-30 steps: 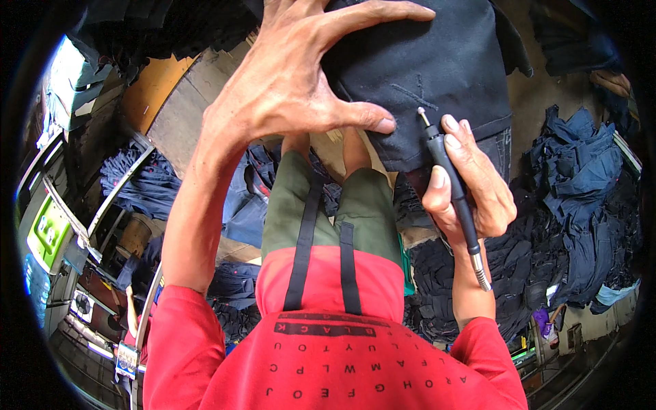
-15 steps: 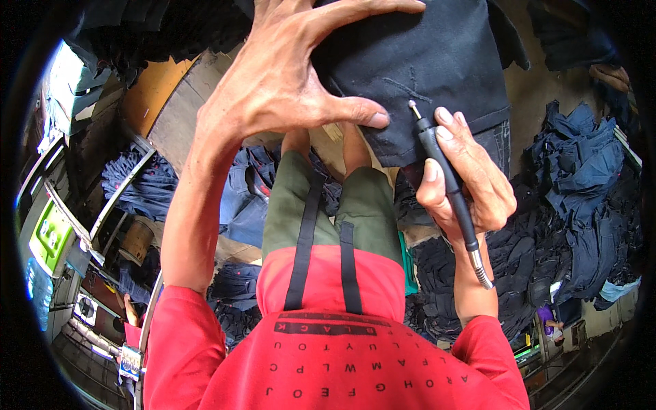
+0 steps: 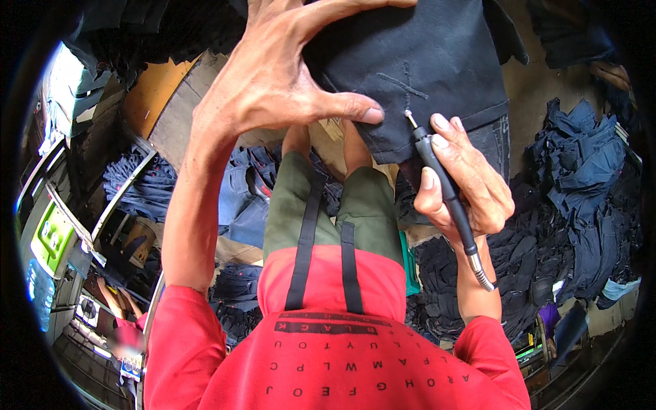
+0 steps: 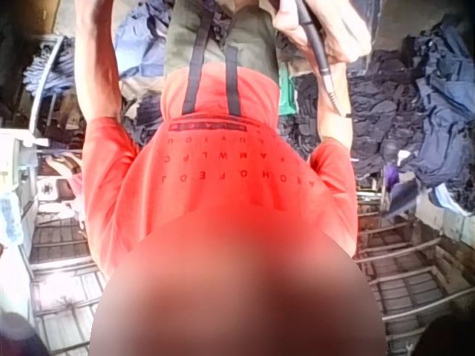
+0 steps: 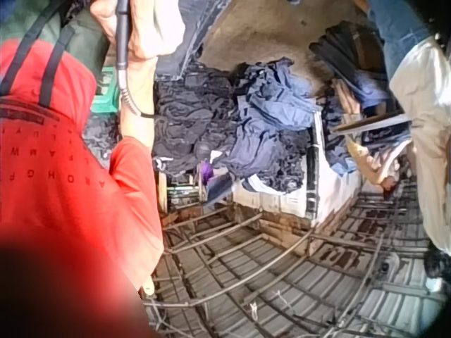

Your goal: The person uses a rotary grinding tool to distress a pair of black jeans on a wooden workbench. They repeatedly grind along seams and pockets, creating worn patterns, then flip the jeans to work on different areas.

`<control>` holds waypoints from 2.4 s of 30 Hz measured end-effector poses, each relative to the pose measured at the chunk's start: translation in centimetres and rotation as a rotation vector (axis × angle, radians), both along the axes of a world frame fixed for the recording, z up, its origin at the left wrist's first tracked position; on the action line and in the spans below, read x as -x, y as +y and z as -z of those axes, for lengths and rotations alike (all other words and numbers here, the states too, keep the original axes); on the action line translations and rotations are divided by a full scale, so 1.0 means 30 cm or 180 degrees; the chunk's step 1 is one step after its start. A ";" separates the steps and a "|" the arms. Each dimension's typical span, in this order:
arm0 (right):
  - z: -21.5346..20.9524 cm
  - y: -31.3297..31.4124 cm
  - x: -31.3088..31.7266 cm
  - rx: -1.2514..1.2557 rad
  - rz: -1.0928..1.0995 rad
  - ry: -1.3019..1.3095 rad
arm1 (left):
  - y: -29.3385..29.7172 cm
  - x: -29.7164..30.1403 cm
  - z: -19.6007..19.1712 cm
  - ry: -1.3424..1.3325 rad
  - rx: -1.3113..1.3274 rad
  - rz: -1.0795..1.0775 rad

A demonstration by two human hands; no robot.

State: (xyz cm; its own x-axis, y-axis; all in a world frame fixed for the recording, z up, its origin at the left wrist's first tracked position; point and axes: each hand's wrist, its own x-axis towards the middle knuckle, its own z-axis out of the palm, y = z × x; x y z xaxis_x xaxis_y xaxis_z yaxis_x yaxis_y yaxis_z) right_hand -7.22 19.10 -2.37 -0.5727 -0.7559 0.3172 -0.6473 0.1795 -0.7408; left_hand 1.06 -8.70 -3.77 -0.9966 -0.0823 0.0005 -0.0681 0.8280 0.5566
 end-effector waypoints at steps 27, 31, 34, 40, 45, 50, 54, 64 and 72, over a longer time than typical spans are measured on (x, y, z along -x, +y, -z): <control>-0.010 0.171 -0.049 0.0076 -0.0285 -0.0094 | 0.619 -0.237 0.124 0.0886 -0.4555 -0.3100; -0.009 0.166 -0.049 0.0055 -0.0433 -0.0103 | 0.615 -0.235 0.123 0.0977 -0.4571 -0.3064; -0.012 0.160 -0.048 0.0038 -0.0459 -0.0120 | 0.616 -0.232 0.119 0.0982 -0.4591 -0.3053; -0.006 0.164 -0.055 0.0030 -0.0400 -0.0083 | 0.618 -0.233 0.127 0.1049 -0.4691 -0.3047; 0.001 0.174 -0.053 0.0030 -0.0368 -0.0070 | 0.623 -0.234 0.128 0.1069 -0.4682 -0.3020; 0.004 0.177 -0.053 0.0026 -0.0305 -0.0031 | 0.623 -0.232 0.125 0.1161 -0.4766 -0.3046; 0.008 0.176 -0.050 0.0095 -0.0192 -0.0017 | 0.622 -0.232 0.129 0.1121 -0.4708 -0.2982; 0.003 0.175 -0.052 0.0080 -0.0030 0.0050 | 0.621 -0.239 0.137 0.1081 -0.4568 -0.2964; 0.012 0.186 -0.051 0.0074 0.0081 0.0128 | 0.622 -0.240 0.143 0.1098 -0.4568 -0.2976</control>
